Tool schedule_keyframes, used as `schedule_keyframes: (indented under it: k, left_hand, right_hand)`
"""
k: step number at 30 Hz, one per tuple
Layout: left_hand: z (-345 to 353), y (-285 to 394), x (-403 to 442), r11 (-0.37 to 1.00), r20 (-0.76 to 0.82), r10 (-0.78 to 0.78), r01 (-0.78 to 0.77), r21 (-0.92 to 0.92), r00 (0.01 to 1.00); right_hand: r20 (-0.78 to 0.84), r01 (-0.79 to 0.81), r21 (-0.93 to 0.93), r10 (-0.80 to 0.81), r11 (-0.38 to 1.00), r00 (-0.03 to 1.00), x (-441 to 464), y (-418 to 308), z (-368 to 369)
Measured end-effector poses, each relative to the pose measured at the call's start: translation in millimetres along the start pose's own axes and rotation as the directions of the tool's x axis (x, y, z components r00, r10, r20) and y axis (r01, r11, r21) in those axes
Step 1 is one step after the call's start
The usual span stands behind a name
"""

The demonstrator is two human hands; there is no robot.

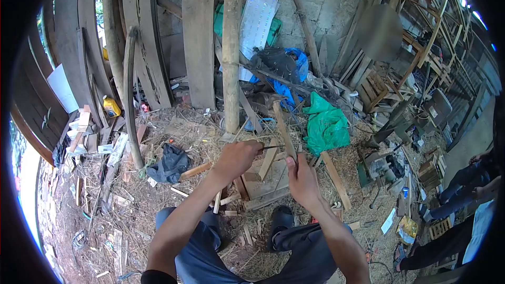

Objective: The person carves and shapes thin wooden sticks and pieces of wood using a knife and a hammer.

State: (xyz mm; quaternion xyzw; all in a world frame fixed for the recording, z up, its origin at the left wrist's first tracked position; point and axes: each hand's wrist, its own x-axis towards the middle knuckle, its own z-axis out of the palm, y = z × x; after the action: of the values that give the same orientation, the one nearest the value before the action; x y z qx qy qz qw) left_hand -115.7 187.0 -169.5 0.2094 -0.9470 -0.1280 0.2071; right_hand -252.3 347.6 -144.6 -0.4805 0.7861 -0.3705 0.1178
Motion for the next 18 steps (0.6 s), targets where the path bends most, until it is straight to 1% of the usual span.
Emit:
schedule_keyframes:
  k: [2, 4, 5, 7, 10, 12, 13, 15, 18]
  left_hand:
    - [2, -4, 0, 1.0, -0.003, 0.001, -0.001, 0.012, 1.0]
    - [0, -6, 1, 1.0, -0.004, 0.007, -0.007, 0.022, 1.0]
    - [0, -7, 0, 1.0, -0.02, 0.015, -0.014, 0.008, 1.0]
    - [-2, -3, 0, 1.0, -0.025, 0.025, -0.025, -0.016, 0.999]
    - [-3, -3, 1, 0.999, 0.012, -0.016, 0.016, -0.031, 1.0]
    - [1, -2, 2, 0.999, -0.032, 0.048, -0.048, 0.025, 0.998]
    - [1, 0, 2, 0.999, -0.03, 0.049, -0.049, 0.022, 0.998]
    - [-2, 4, 4, 0.999, -0.004, 0.017, -0.017, -0.05, 1.0]
    - [-1, 5, 4, 0.999, 0.006, 0.03, -0.03, -0.027, 1.0]
  right_hand:
    - [0.005, 0.001, -0.022, -0.001, 1.0, 1.0, 0, -2, 3]
    - [0.074, -0.074, 0.005, 0.073, 0.997, 0.995, 0, -3, 3]
    - [0.072, -0.081, 0.007, 0.08, 0.997, 0.994, 2, 0, 6]
    - [0.022, 0.043, -0.063, -0.042, 0.997, 0.999, 3, 9, 11]
    - [0.023, 0.012, -0.061, -0.011, 0.998, 1.0, 3, 6, 11]
    - [0.039, 0.006, -0.049, -0.004, 0.999, 0.999, 4, 11, 17]
    - [0.049, 0.004, -0.04, -0.002, 0.999, 0.999, 4, 14, 19]
    - [0.05, 0.001, -0.047, 0.002, 0.999, 0.999, 5, 15, 17]
    - [0.041, -0.013, -0.052, 0.015, 0.999, 0.999, 5, 7, 7]
